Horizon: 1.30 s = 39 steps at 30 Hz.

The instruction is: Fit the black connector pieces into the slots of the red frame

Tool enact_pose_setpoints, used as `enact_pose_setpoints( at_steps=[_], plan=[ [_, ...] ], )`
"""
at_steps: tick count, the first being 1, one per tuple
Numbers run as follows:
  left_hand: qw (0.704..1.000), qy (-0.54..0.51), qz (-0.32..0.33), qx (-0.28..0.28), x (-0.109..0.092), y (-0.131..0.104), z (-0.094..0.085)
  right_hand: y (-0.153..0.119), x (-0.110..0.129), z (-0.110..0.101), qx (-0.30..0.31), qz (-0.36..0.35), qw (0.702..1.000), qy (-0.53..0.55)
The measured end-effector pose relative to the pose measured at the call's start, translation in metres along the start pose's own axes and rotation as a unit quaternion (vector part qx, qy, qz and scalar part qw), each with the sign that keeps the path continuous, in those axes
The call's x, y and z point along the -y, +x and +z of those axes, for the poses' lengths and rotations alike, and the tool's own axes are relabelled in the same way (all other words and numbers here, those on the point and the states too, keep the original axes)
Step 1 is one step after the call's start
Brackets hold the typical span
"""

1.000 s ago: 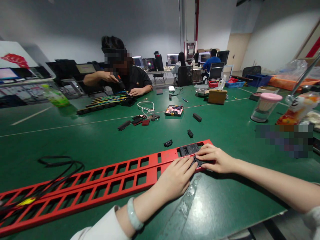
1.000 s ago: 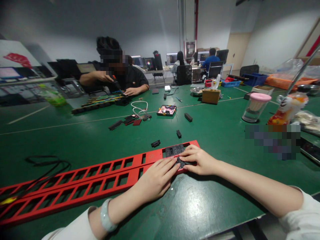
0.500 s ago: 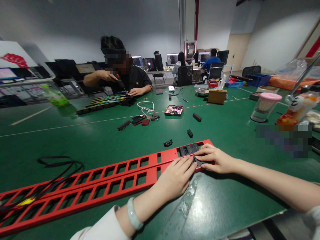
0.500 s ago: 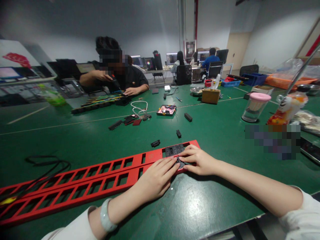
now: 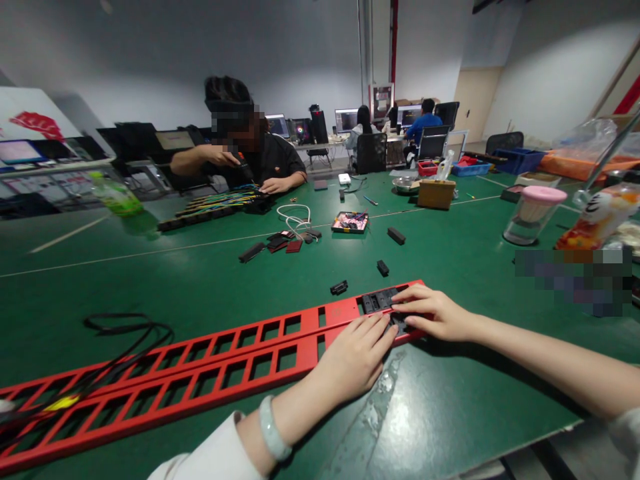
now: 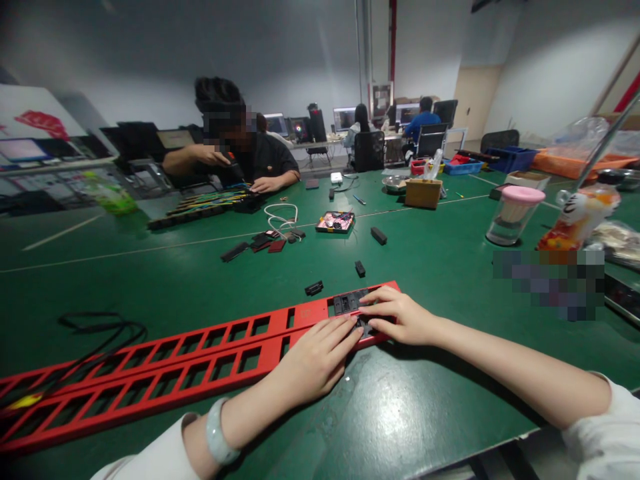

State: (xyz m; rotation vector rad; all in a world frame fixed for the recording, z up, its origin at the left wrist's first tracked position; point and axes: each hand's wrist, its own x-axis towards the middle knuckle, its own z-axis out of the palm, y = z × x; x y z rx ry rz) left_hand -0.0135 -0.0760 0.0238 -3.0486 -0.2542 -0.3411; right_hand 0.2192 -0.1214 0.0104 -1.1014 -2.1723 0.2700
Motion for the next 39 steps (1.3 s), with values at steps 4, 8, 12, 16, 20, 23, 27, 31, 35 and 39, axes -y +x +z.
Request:
enact_pose_setpoints(
  at_steps=[4,8,12,16,20,23,27,31,35,39],
  plan=[
    [1.0,0.0,-0.001,-0.004,0.0,-0.002,0.001,0.022,-0.024,-0.008,-0.031,0.021,0.998,-0.046],
    [1.0,0.002,-0.003,0.001,0.0,-0.004,0.002,0.052,-0.064,-0.01,-0.011,0.06,0.994,-0.093],
    [1.0,0.007,-0.004,0.004,0.0,-0.004,0.001,0.072,-0.094,-0.002,0.042,0.078,0.99,-0.105],
    [1.0,0.015,-0.004,0.001,-0.001,-0.005,0.002,0.075,-0.105,0.004,0.047,0.111,0.99,-0.069],
    [1.0,0.014,-0.005,-0.002,0.0,-0.005,0.004,0.067,-0.105,0.001,0.02,0.128,0.99,-0.053],
    [1.0,0.011,-0.003,-0.008,0.001,-0.005,0.004,0.064,-0.101,-0.002,0.02,0.102,0.992,-0.078],
    [1.0,0.007,-0.001,-0.004,0.001,-0.004,0.003,0.073,-0.099,0.0,0.055,0.05,0.994,-0.084],
    [1.0,0.007,-0.006,0.008,0.0,-0.004,0.002,0.084,-0.103,0.003,0.088,0.042,0.993,-0.073],
    [1.0,0.006,-0.003,0.011,0.0,-0.004,0.002,0.081,-0.097,-0.002,0.046,0.097,0.991,-0.081],
    [1.0,0.007,-0.004,0.009,0.001,-0.003,0.003,0.057,-0.066,-0.016,-0.022,0.13,0.991,-0.007]
  ],
)
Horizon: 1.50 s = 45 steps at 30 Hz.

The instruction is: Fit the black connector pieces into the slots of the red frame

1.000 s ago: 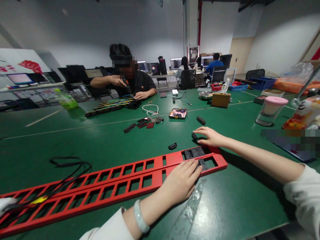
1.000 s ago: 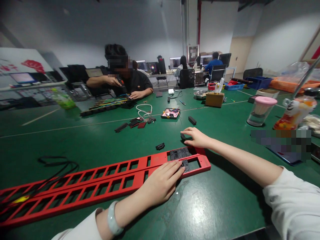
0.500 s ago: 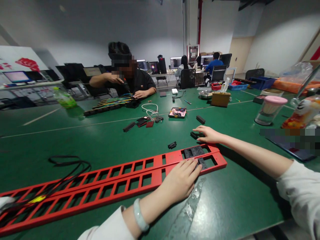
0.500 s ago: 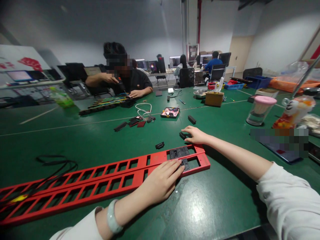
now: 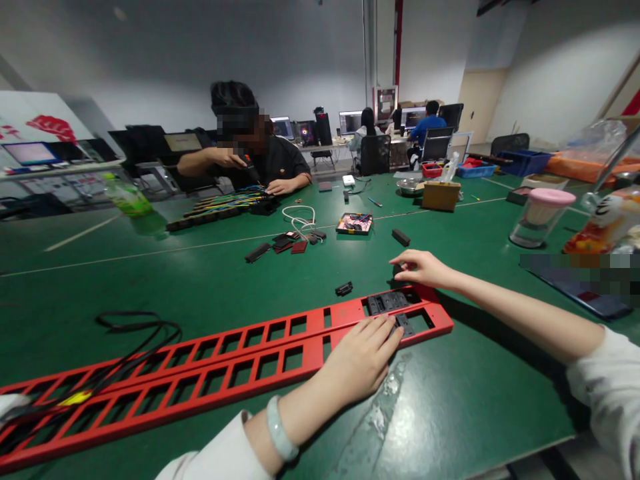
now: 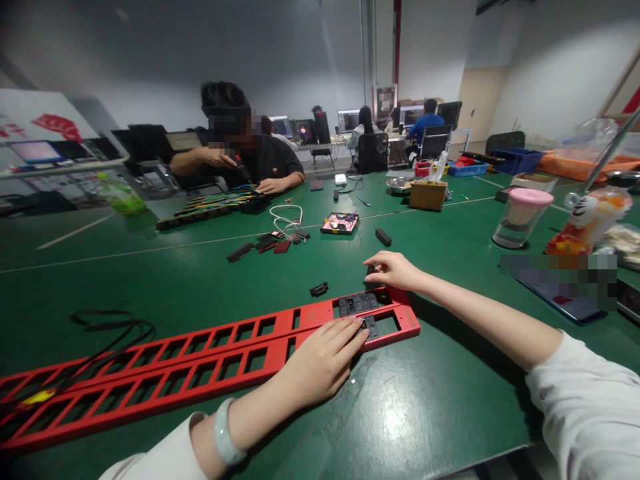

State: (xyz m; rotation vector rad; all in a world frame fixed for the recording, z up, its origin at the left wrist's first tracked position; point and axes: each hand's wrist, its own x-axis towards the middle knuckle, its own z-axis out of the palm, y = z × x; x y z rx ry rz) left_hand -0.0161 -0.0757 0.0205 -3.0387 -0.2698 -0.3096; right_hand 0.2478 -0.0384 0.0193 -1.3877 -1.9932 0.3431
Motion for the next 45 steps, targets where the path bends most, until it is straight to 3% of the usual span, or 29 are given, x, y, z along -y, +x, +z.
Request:
enact_pose_setpoints(
  at_steps=[5,10,18,28,45],
  plan=[
    [1.0,0.002,0.004,-0.005,0.0,0.0,0.001,-0.055,0.036,-0.008,0.001,0.0,0.989,0.145],
    [1.0,0.005,0.005,-0.013,-0.001,0.001,0.0,-0.08,0.043,0.004,0.008,0.01,0.97,0.241],
    [1.0,0.006,0.009,-0.008,0.0,0.001,0.001,-0.083,0.042,0.016,0.013,-0.013,0.996,0.084],
    [1.0,0.011,0.011,-0.016,0.0,0.002,0.002,-0.083,0.048,0.014,0.001,-0.053,0.997,0.056],
    [1.0,0.003,0.005,0.001,0.001,0.004,0.0,-0.083,0.051,0.013,0.007,-0.057,0.997,0.049]
  ],
)
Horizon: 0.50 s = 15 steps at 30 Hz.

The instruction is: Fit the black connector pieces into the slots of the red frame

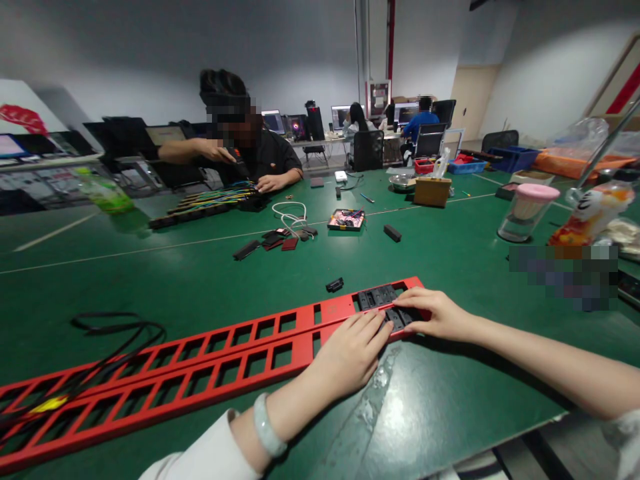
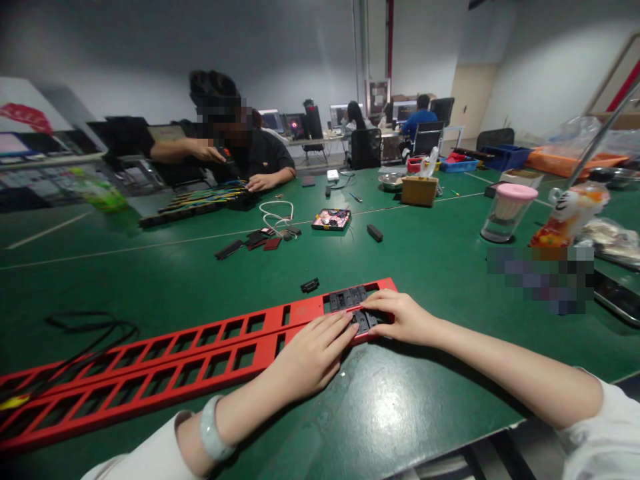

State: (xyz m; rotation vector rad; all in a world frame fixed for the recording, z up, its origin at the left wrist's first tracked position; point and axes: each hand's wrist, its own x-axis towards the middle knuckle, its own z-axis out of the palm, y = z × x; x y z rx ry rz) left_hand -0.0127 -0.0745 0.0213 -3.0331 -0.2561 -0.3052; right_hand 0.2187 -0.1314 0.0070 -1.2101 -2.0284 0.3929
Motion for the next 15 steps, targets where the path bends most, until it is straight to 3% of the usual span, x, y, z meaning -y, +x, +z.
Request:
enact_pose_setpoints(
  at_steps=[15],
  plan=[
    [1.0,0.004,-0.001,-0.013,-0.0011,0.0005,-0.0017,-0.0001,-0.0012,-0.0005,0.004,-0.005,1.0,0.011]
  ],
)
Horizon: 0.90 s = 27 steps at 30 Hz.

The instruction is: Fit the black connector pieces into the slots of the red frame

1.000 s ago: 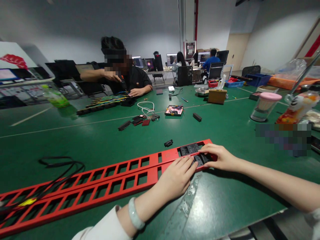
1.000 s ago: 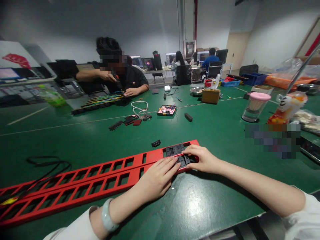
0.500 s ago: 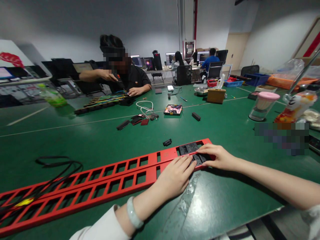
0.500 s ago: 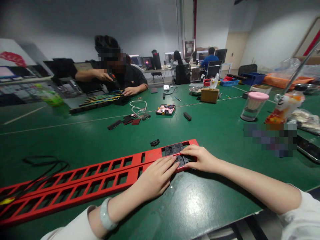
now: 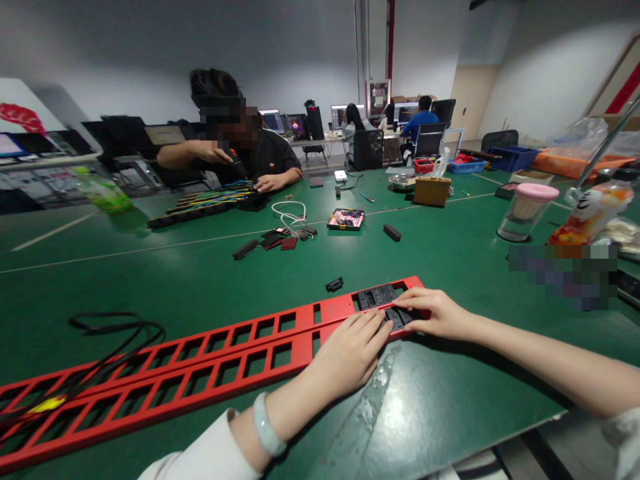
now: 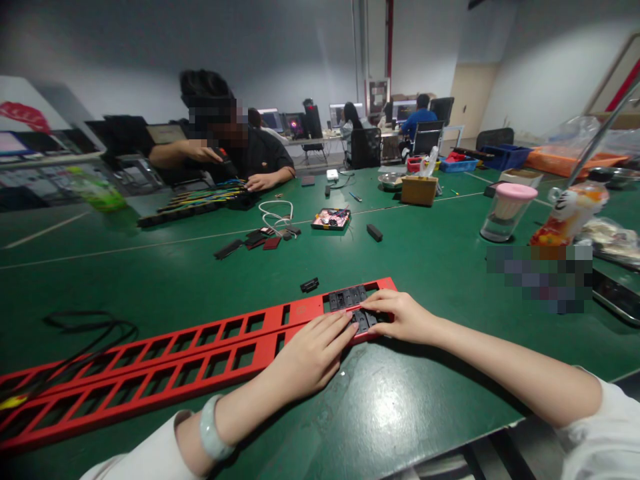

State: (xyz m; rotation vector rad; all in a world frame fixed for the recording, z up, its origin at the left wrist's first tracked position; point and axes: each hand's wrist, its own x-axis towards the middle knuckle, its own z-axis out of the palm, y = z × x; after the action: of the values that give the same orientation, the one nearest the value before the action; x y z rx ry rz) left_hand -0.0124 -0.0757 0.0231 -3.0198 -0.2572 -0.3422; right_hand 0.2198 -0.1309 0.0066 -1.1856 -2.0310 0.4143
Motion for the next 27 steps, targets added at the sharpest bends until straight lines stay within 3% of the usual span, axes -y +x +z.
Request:
enact_pose_setpoints(
  at_steps=[27],
  plan=[
    [1.0,-0.002,0.001,-0.003,0.0001,-0.0003,0.0004,0.0009,0.0011,-0.0001,0.023,0.014,0.999,-0.02]
  ],
)
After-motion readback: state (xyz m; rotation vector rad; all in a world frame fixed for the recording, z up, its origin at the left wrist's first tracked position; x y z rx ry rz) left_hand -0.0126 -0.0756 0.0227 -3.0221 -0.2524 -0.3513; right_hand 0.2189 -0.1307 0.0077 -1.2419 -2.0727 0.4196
